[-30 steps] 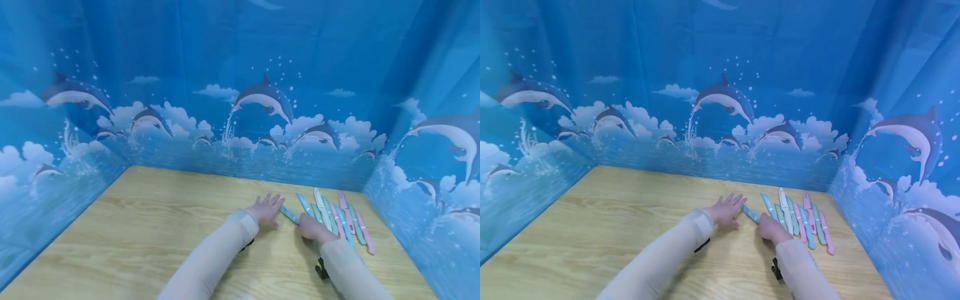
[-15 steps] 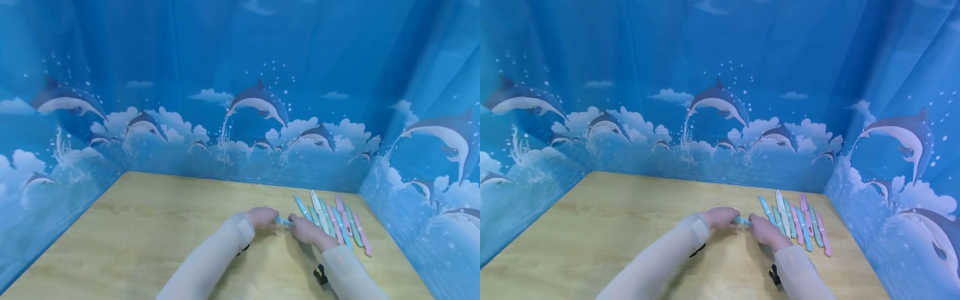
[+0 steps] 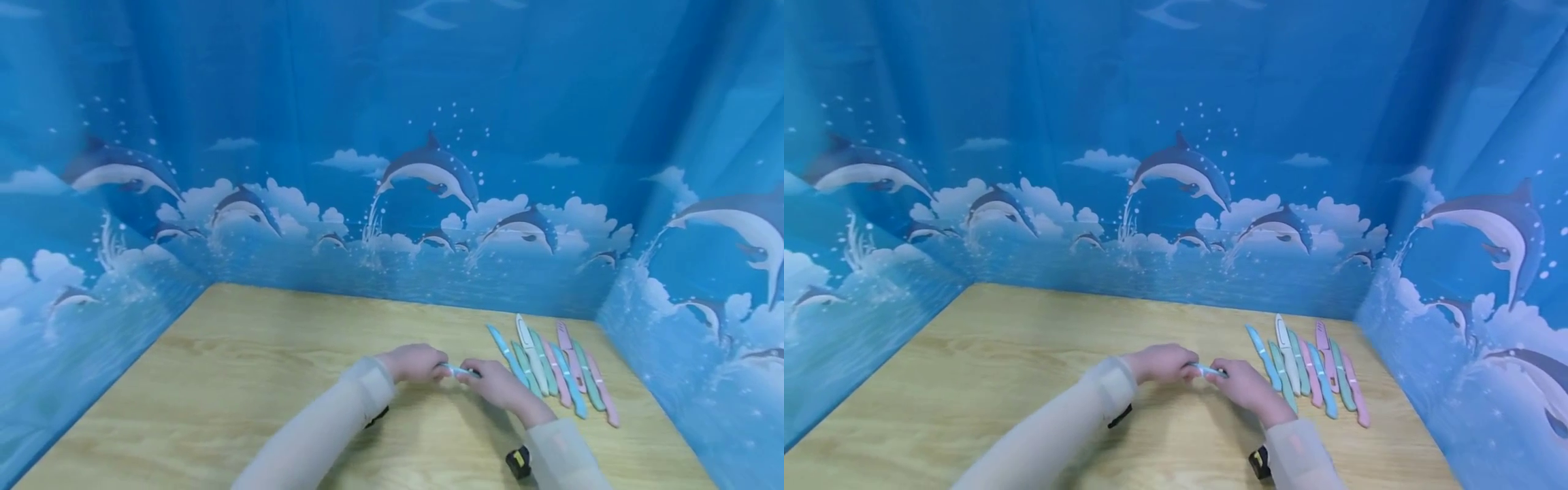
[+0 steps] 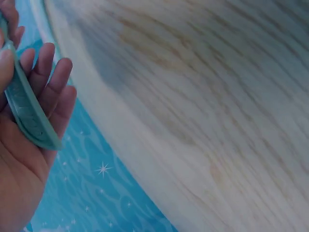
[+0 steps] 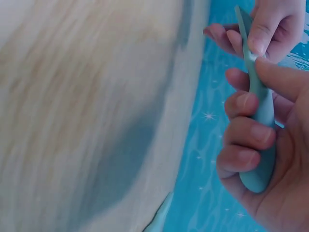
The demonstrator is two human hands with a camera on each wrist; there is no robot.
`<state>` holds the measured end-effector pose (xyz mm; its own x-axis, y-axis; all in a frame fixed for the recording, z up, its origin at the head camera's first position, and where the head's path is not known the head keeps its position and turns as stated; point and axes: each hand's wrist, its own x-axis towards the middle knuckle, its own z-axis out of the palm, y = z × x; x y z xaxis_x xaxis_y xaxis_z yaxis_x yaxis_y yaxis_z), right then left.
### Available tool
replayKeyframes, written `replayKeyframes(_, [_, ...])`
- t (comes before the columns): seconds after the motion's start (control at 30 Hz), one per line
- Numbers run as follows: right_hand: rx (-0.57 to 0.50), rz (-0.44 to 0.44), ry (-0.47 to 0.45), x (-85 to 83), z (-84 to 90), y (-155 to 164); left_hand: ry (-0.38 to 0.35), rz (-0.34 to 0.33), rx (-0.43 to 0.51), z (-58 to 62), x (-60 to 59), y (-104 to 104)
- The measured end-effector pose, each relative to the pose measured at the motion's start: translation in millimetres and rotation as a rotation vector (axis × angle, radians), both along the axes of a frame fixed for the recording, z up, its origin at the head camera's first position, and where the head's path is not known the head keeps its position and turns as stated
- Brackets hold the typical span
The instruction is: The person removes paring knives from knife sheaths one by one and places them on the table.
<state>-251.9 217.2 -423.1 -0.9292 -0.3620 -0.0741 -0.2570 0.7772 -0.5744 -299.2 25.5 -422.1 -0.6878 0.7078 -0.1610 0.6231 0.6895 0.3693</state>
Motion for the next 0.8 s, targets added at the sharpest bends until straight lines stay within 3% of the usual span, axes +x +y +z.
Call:
replayKeyframes(0.17, [-0.037,0.028,-0.008,2.0,6.0,-5,-0.02,0.0,0.077,4.7,8.3,-13])
replayKeyframes(0.4, [-0.071,0.074,-0.035,5.3,23.5,-22,0.122,0.042,0.114,26.1,24.7,-38])
replayKeyframes(0.6, [-0.034,0.143,0.034,15.7,25.6,-43,0.059,0.089,0.17,23.8,42.3,-61])
replayKeyframes(0.8, [0.016,0.187,0.105,25.1,26.3,-59,0.031,0.094,0.25,19.4,55.7,-79])
